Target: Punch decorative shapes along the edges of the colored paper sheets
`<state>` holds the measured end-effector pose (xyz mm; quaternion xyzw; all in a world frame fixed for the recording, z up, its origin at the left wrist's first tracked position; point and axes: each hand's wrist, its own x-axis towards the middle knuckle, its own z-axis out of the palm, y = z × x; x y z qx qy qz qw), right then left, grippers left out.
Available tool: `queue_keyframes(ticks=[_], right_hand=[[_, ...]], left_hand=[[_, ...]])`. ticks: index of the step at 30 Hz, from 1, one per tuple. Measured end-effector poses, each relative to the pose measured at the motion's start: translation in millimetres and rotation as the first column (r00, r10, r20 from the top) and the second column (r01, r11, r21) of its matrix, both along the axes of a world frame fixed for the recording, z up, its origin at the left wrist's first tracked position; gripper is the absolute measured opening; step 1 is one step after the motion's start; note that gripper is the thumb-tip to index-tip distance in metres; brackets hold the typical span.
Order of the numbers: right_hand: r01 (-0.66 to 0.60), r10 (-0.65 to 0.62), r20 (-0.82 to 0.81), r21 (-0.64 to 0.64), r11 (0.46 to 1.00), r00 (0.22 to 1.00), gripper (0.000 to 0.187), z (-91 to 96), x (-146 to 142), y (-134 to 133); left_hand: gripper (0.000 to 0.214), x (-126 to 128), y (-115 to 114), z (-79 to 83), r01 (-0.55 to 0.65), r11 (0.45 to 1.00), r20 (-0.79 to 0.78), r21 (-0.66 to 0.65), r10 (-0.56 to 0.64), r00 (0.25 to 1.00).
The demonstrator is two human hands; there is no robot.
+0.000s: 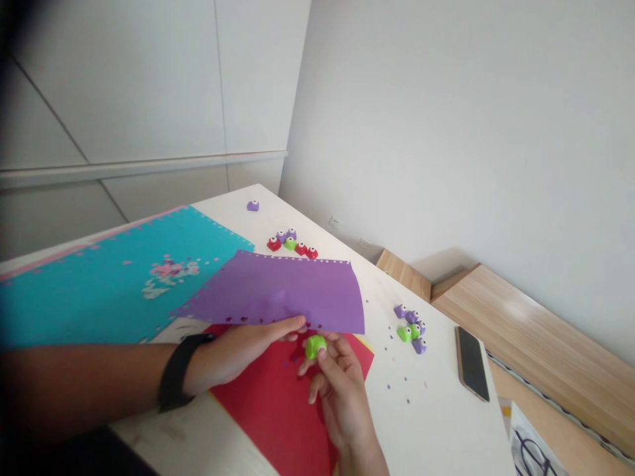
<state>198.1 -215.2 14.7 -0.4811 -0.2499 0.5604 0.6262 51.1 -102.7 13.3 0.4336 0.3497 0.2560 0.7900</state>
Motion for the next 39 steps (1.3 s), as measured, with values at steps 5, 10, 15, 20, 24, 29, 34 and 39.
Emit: queue_keyframes(ticks=[5,10,15,20,24,29,34,39], right_hand=[[0.112,-0.11,0.053,-0.043,0.993,0.993,0.035,6.3,47.9,-8.3],[0.362,-0.3,0.419,-0.077,0.929,0.857,0.047,10.2,117.4,5.1],[0.362,-0.253,0.626,-0.049,0.931,0.738,0.04,31.2,152.5,62.7],[0.251,-0.085,0.793,-0.088,0.964,0.603,0.025,25.8,136.3,149.7],[0.174,0.081,0.874,-0.185,0.967,0.479,0.019,3.6,110.1,201.8],[0.093,0.21,0.921,-0.252,0.963,0.329,0.023,-13.6,81.0,233.9],[0.041,0.24,0.938,-0.257,0.965,0.251,0.022,-18.0,64.9,240.5],[-0.063,0.272,0.929,-0.265,0.962,0.252,0.027,-15.0,51.9,224.2]], left_hand=[[0.032,-1.0,2.7,3.1,-0.069,0.995,-0.012,-0.069,0.068,0.998],[0.028,-4.9,-0.3,1.2,-0.047,0.999,-0.072,-0.027,0.045,0.996],[0.032,-3.7,-12.2,-15.6,0.111,0.992,-0.064,-0.062,-0.115,0.991],[0.039,1.0,-18.9,-22.6,0.249,0.958,-0.038,-0.141,-0.256,0.966],[0.04,1.2,-21.1,-20.2,0.296,0.943,-0.024,-0.154,-0.303,0.953],[0.039,-0.3,-26.9,-24.3,0.318,0.932,-0.029,-0.172,-0.328,0.944],[0.042,-0.1,-28.4,-25.0,0.343,0.922,-0.085,-0.18,-0.362,0.928],[0.042,-0.1,-28.2,-22.3,0.341,0.927,-0.093,-0.157,-0.358,0.929]])
